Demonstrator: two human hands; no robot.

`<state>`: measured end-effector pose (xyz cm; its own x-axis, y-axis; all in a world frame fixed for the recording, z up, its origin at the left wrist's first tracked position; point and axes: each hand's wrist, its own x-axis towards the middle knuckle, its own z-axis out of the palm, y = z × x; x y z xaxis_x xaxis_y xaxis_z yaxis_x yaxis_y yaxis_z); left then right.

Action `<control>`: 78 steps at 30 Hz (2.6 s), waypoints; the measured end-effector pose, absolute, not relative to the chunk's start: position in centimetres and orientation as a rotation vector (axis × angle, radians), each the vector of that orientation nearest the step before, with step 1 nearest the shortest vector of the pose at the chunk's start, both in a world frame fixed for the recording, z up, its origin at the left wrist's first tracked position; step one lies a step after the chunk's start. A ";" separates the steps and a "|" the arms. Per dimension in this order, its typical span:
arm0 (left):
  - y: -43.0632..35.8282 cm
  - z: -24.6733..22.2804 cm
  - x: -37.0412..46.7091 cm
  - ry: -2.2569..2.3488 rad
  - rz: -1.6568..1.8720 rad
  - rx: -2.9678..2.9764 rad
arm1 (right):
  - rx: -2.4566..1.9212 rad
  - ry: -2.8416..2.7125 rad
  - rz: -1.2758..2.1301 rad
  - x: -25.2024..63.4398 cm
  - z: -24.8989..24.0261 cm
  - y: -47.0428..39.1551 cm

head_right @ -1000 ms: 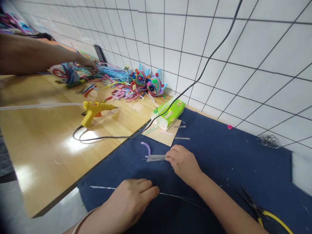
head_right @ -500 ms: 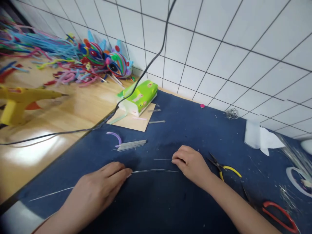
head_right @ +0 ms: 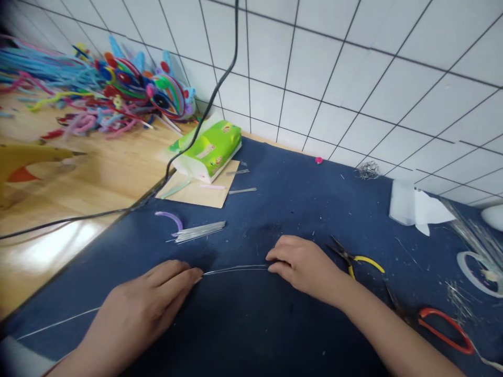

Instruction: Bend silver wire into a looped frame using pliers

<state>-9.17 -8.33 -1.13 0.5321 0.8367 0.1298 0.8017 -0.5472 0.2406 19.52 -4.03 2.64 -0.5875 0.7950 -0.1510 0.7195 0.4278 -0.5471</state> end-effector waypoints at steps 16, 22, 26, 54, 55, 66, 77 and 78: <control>-8.2 -1.4 -9.2 1.353 0.352 2.660 | -1.411 -2.519 1.160 21.3 2.8 -3.2; -8.0 -1.4 -9.0 1.349 0.360 2.664 | -1.414 -2.497 1.181 21.3 2.5 -3.2; -8.1 -1.4 -9.0 1.357 0.337 2.654 | -1.405 -2.470 1.267 21.6 2.9 -2.8; -8.3 -1.4 -9.2 1.379 0.372 2.626 | -1.419 -2.402 1.359 21.6 2.3 -2.3; -8.2 -1.3 -9.1 1.379 0.369 2.624 | -1.418 -2.407 1.356 21.6 2.3 -2.3; -8.0 -0.9 -8.7 1.360 0.356 2.615 | -1.400 -2.420 1.363 21.5 2.2 -2.1; -7.9 -0.8 -8.4 1.375 0.344 2.620 | -1.406 -2.433 1.352 21.4 2.5 -2.2; -8.0 -0.8 -8.4 1.378 0.346 2.619 | -1.407 -2.421 1.371 21.4 2.5 -2.2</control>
<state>-8.37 -7.95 -0.78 0.5480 0.8266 0.1281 0.7892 -0.5616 0.2486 21.43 -2.20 2.53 -0.5923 0.7114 -0.3781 0.6902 0.2060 -0.6936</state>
